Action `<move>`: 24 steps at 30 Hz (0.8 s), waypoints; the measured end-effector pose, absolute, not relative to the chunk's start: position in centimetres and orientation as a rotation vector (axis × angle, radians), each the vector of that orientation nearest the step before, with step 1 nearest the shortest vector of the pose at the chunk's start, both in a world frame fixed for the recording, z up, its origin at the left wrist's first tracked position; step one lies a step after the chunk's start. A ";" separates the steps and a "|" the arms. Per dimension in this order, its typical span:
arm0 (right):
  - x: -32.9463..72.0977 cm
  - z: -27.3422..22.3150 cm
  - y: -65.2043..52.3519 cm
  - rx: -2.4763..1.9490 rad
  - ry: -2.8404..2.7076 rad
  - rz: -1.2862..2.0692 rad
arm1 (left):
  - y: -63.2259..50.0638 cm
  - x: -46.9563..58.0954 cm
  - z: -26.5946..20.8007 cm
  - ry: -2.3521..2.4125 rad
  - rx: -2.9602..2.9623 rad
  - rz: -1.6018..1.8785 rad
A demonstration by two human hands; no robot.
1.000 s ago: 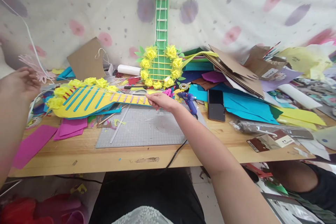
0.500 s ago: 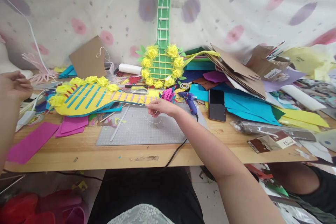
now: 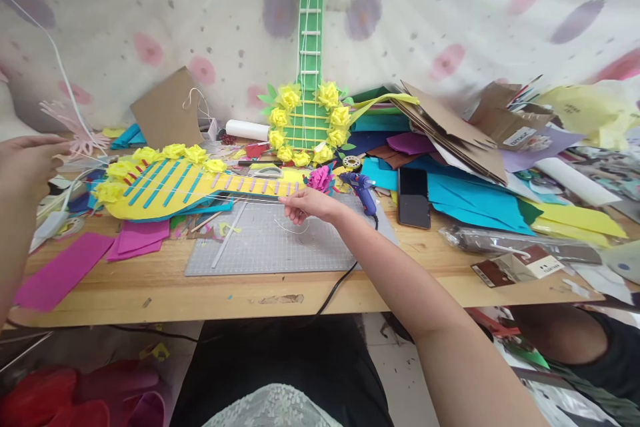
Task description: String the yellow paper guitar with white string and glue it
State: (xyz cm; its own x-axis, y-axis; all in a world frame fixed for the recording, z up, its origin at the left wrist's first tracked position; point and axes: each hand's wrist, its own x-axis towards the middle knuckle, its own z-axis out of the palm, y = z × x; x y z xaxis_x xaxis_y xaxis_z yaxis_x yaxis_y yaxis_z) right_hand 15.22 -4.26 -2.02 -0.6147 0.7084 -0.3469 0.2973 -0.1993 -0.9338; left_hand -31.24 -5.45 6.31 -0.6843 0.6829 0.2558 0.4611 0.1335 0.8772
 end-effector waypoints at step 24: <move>19.0 3.0 -5.1 -1.358 -2.087 0.835 | -6.1 -29.2 7.7 2.781 1.648 0.277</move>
